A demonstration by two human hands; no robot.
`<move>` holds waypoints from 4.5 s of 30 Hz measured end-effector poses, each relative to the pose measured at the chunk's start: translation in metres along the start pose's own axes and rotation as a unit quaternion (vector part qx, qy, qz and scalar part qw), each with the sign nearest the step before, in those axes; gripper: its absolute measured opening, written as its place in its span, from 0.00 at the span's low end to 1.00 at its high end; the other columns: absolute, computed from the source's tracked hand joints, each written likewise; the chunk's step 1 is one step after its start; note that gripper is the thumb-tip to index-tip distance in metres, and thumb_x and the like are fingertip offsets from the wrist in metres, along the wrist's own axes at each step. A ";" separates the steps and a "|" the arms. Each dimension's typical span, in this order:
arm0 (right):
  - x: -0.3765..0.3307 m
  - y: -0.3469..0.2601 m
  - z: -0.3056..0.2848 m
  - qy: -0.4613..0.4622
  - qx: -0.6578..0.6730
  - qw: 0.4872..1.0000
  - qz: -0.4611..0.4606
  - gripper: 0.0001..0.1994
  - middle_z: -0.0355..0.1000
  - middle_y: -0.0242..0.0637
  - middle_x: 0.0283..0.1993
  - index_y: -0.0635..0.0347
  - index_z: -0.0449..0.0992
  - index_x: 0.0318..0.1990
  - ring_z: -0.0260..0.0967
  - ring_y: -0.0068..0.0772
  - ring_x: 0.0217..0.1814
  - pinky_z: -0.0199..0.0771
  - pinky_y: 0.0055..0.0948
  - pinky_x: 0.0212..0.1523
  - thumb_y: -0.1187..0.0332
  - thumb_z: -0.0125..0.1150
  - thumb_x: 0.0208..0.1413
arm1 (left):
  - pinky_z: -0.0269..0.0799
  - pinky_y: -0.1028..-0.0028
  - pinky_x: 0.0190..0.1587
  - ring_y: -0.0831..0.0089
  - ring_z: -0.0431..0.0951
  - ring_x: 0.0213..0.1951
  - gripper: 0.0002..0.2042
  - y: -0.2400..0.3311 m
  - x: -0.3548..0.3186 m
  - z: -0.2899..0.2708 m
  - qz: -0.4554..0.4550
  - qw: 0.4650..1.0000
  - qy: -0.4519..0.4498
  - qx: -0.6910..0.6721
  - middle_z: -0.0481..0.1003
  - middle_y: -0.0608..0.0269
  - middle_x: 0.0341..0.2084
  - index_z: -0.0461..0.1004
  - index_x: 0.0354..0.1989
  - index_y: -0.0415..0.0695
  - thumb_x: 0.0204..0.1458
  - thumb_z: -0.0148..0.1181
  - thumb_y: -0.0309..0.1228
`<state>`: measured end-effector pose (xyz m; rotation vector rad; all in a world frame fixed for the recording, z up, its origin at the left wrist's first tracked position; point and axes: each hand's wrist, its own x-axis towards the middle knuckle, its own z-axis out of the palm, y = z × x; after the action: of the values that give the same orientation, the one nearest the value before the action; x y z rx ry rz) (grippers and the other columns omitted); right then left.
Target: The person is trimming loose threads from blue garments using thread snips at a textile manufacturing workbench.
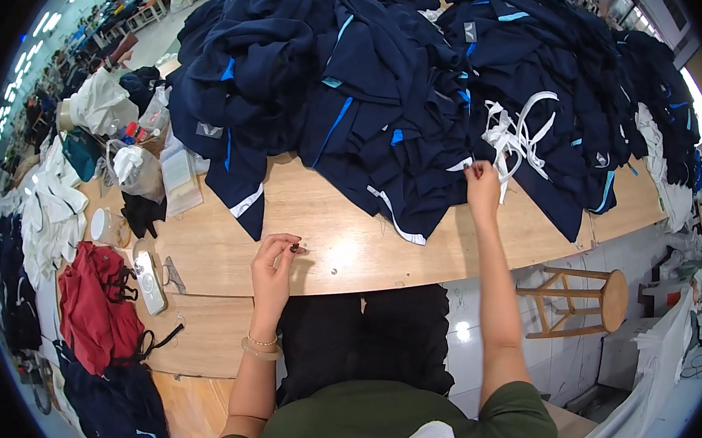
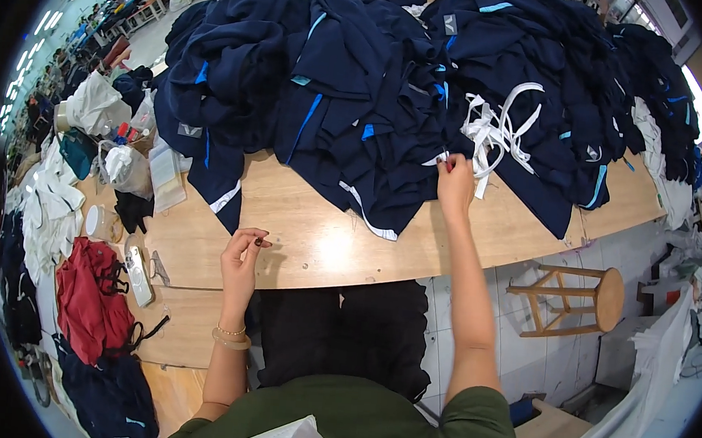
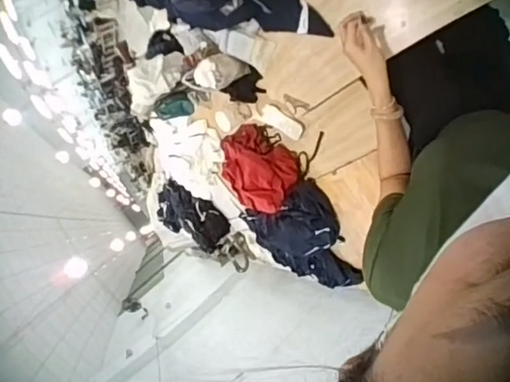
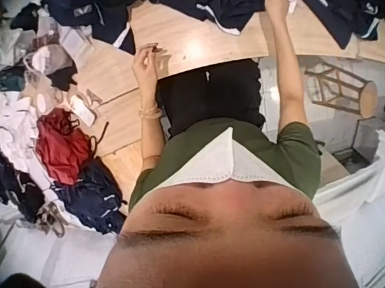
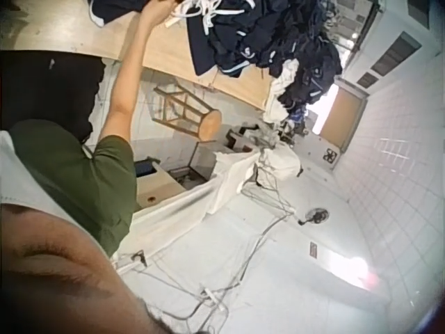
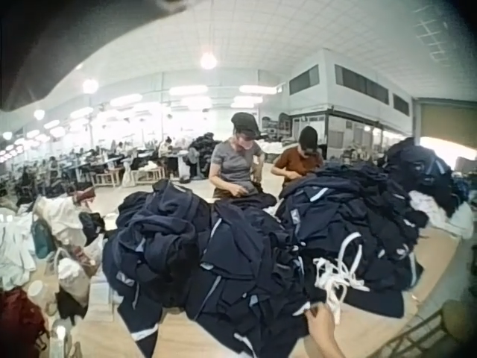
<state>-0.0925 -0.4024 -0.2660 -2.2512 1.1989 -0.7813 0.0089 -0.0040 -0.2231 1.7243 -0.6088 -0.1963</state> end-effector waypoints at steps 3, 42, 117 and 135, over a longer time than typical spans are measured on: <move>-0.030 0.001 0.013 0.002 -0.073 0.993 0.092 0.17 0.73 0.44 0.27 0.65 0.74 0.30 0.71 0.44 0.30 0.68 0.37 0.33 0.58 0.69 0.47 | 0.68 0.77 0.45 0.74 0.75 0.38 0.09 -0.005 -0.007 -0.002 -0.060 0.998 -0.007 -0.001 0.74 0.59 0.34 0.75 0.34 0.31 0.60 0.50 0.25; -0.086 0.003 -0.015 -0.093 0.085 0.986 -0.106 0.23 0.69 0.44 0.49 0.61 0.72 0.53 0.71 0.43 0.47 0.71 0.30 0.48 0.67 0.68 0.48 | 0.71 0.76 0.42 0.73 0.76 0.39 0.09 -0.010 0.005 0.057 -0.058 0.984 -0.092 -0.144 0.74 0.59 0.37 0.73 0.43 0.37 0.55 0.56 0.23; -0.100 -0.059 -0.204 -0.314 0.518 0.782 -0.149 0.14 0.66 0.34 0.21 0.62 0.72 0.23 0.64 0.27 0.26 0.59 0.34 0.36 0.63 0.64 0.52 | 0.60 0.82 0.34 0.83 0.66 0.30 0.06 0.121 -0.030 -0.119 -0.053 0.989 -0.124 0.054 0.71 0.69 0.25 0.71 0.30 0.35 0.54 0.53 0.25; -0.034 -0.005 0.062 0.000 -0.054 0.975 -0.217 0.08 0.70 0.39 0.32 0.57 0.72 0.38 0.68 0.43 0.39 0.60 0.38 0.41 0.76 0.57 0.49 | 0.58 0.65 0.49 0.65 0.68 0.45 0.07 -0.088 0.061 0.011 0.055 0.865 0.139 0.478 0.70 0.64 0.39 0.74 0.42 0.49 0.56 0.54 0.30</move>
<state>-0.0633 -0.3624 -0.3168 -2.6463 0.7674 -0.8893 0.0805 -0.0326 -0.2974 2.5943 -0.6251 0.5267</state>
